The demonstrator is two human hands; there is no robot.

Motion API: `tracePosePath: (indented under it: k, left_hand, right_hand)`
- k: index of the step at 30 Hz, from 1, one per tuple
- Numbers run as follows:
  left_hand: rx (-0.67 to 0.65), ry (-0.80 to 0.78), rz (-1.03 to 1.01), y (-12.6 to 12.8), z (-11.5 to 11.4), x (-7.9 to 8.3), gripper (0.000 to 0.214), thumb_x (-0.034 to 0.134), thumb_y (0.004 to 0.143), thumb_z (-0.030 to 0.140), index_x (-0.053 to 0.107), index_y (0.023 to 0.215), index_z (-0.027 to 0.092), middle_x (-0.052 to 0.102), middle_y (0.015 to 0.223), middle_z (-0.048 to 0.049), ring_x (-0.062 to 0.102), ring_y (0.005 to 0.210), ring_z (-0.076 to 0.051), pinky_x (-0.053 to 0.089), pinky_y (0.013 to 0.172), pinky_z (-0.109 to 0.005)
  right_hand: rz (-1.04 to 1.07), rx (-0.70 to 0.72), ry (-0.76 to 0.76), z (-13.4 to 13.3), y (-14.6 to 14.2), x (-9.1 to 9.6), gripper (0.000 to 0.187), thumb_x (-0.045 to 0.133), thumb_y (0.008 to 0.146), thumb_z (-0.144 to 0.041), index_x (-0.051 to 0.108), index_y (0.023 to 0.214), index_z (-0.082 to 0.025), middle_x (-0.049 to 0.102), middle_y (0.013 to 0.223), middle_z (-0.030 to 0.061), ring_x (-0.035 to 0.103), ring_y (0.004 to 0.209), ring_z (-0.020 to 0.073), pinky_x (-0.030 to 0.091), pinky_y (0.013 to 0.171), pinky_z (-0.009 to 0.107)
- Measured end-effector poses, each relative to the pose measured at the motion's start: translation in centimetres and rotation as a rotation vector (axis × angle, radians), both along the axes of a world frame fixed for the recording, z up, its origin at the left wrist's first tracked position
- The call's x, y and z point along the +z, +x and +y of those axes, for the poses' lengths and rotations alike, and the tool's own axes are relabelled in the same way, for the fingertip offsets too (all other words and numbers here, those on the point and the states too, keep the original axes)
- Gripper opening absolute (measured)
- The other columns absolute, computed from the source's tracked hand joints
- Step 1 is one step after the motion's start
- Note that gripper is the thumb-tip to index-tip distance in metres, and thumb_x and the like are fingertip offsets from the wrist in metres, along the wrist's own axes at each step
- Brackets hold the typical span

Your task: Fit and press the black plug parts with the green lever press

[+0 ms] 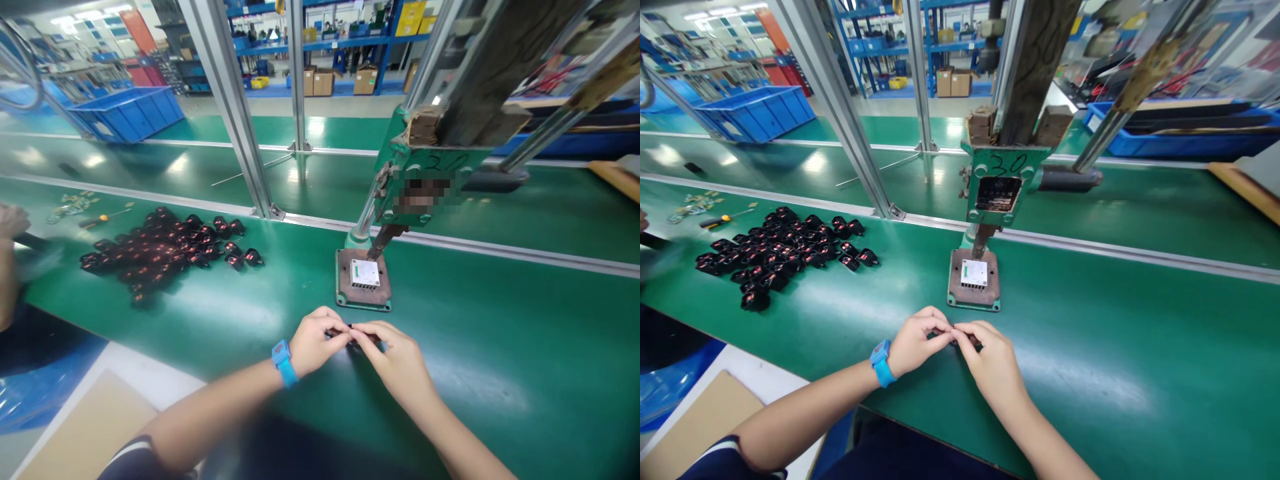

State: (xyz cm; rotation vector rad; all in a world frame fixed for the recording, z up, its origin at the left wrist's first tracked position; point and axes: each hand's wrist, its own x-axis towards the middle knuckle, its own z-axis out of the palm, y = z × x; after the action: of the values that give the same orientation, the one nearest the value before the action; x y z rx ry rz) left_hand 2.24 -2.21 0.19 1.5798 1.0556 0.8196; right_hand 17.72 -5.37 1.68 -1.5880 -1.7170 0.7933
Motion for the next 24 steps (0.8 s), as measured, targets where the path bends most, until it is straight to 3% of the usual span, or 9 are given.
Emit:
tracePosePath:
  k: [6, 13, 18, 21, 24]
  left_hand:
    - [0.010, -0.101, -0.076, 0.1, 0.1, -0.6, 0.010, 0.061, 0.070, 0.022, 0.059, 0.071, 0.013, 0.054, 0.077, -0.0034, 0.055, 0.067, -0.011, 0.047, 0.064, -0.024]
    - [-0.024, -0.507, -0.310, -0.1, 0.9, -0.5, 0.021, 0.063, 0.068, 0.028, 0.051, 0.073, 0.011, 0.058, 0.066, -0.0016, 0.056, 0.062, -0.009, 0.046, 0.065, -0.024]
    - [0.040, -0.605, -0.066, -0.9, 1.2, -0.3, 0.011, 0.054, 0.073, 0.020, 0.046, 0.072, 0.013, 0.057, 0.054, 0.0006, 0.056, 0.048, -0.010, 0.047, 0.051, -0.023]
    - [0.046, -0.451, 0.205, -1.9, 1.5, 0.2, 0.004, 0.047, 0.074, 0.018, 0.046, 0.073, 0.015, 0.054, 0.053, 0.0018, 0.054, 0.042, -0.010, 0.044, 0.041, -0.022]
    - [0.002, 0.014, 0.282, -2.5, 1.9, 1.1, 0.014, 0.051, 0.071, 0.018, 0.051, 0.085, 0.015, 0.061, 0.087, -0.0079, 0.061, 0.072, -0.015, 0.051, 0.062, -0.030]
  right_hand:
    - [-0.002, -0.013, -0.014, -0.2, 0.0, -0.4, 0.016, 0.049, 0.081, -0.031, 0.062, 0.080, -0.022, 0.061, 0.082, -0.0010, 0.056, 0.077, 0.0106, 0.043, 0.070, 0.021]
    - [0.102, -0.024, -0.078, -0.4, 0.5, -0.6, 0.020, 0.047, 0.082, -0.035, 0.057, 0.079, -0.018, 0.058, 0.080, 0.0011, 0.054, 0.075, 0.0107, 0.042, 0.069, 0.021]
    - [0.141, -0.024, -0.123, -0.5, 0.8, -1.3, 0.022, 0.047, 0.081, -0.036, 0.055, 0.079, -0.016, 0.058, 0.081, 0.0028, 0.054, 0.075, 0.0116, 0.042, 0.069, 0.022]
    - [0.148, -0.027, -0.140, -0.6, 1.0, -1.5, 0.021, 0.047, 0.081, -0.036, 0.054, 0.082, -0.016, 0.058, 0.080, 0.0025, 0.055, 0.075, 0.0115, 0.043, 0.069, 0.022]
    - [0.122, -0.005, -0.082, -0.5, 1.1, -1.3, 0.018, 0.047, 0.082, -0.033, 0.054, 0.083, -0.017, 0.058, 0.082, 0.0025, 0.054, 0.077, 0.0115, 0.043, 0.070, 0.022]
